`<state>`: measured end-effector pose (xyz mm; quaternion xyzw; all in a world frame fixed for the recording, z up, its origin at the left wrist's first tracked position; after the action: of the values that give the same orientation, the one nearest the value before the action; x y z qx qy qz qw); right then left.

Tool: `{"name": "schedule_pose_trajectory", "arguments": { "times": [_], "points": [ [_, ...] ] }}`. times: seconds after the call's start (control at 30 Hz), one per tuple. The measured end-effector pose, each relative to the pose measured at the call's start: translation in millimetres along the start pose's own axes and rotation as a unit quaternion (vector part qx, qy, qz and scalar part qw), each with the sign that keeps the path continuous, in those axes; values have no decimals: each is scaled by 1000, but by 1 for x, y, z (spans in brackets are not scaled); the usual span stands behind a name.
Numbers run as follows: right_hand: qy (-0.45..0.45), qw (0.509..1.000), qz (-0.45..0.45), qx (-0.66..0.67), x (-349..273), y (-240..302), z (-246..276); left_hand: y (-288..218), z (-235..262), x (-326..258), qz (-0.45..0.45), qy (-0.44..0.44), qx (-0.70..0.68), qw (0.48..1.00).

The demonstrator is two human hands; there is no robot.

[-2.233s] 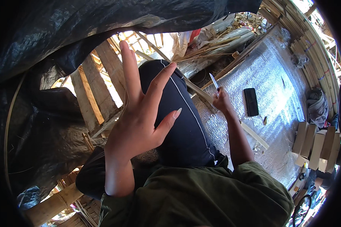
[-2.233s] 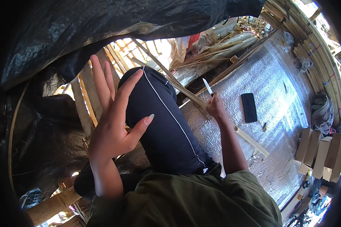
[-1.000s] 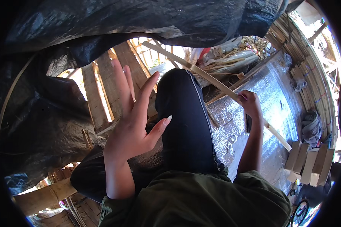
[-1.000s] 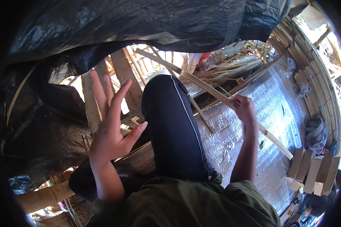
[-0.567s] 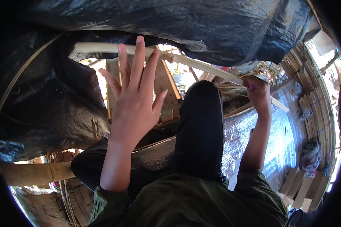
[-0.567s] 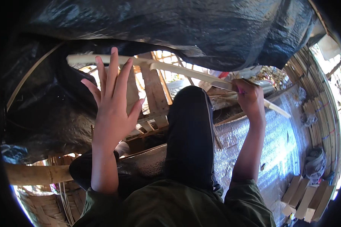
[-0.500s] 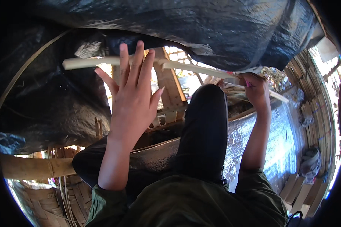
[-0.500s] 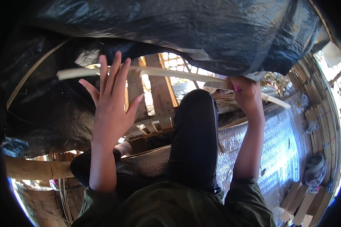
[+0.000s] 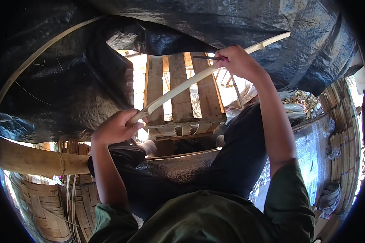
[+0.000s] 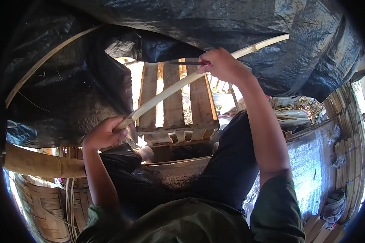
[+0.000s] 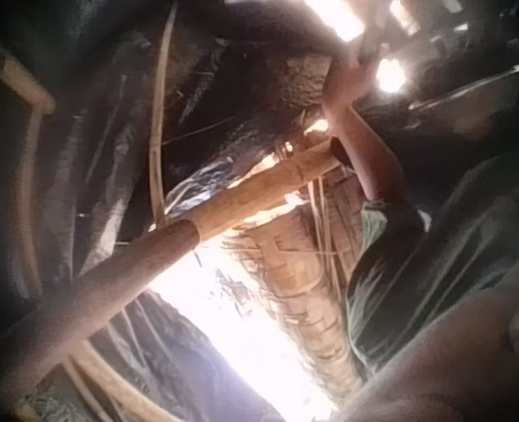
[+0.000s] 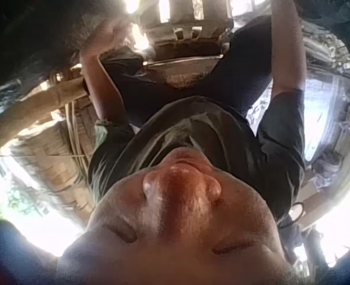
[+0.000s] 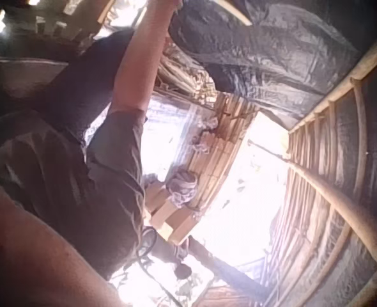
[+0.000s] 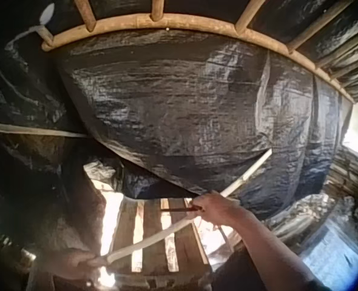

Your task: The person scrapes a bamboo strip with a knife, repositions a wooden crate, and trims and cuts additional bamboo strips using the knife.

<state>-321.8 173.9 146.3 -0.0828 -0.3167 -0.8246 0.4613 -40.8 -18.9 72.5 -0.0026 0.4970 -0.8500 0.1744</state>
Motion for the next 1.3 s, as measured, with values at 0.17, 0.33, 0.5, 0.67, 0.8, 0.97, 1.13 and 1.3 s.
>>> {"name": "schedule_pose_trajectory", "arguments": {
  "times": [0.17, 0.33, 0.5, 0.67, 0.8, 0.97, 1.13, 1.3],
  "points": [
    [158, 987, -32, 1, 1, 26, -64, 11, 25, -27, -12, -112, 165, 980],
    [203, 973, -11, 114, -23, 28, -132, 19, 51, -57, 31, -117, 196, 973],
    [275, 959, 7, 67, -38, 42, -160, 20, 57, -69, 66, -103, 275, 954],
    [235, 969, 24, 67, -39, 30, -168, -5, 47, -58, 0, -125, 278, 952],
    [143, 984, 99, -24, -31, 7, -151, -11, 31, -19, -62, -136, 302, 942],
    [42, 996, -72, -9, -28, -1, -118, 2, 11, 27, -70, -129, 333, 931],
    [66, 972, -222, 26, -47, 11, -117, 19, -8, 47, -95, -140, 388, 906],
    [35, 980, -190, 48, -61, 4, -152, 25, -15, 49, -157, -171, 392, 890]
  ]
}}
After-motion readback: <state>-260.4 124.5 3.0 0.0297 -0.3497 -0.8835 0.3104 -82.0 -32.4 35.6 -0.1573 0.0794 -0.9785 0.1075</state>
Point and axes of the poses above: each hand's wrist, its own x-axis towards the middle knuckle, its own z-axis out of the back of the hand, y = z × x, the point moved 8 cm from there along x, towards the middle knuckle, and after that the axes turned 15 degrees about -y, right-handed, at the moved point
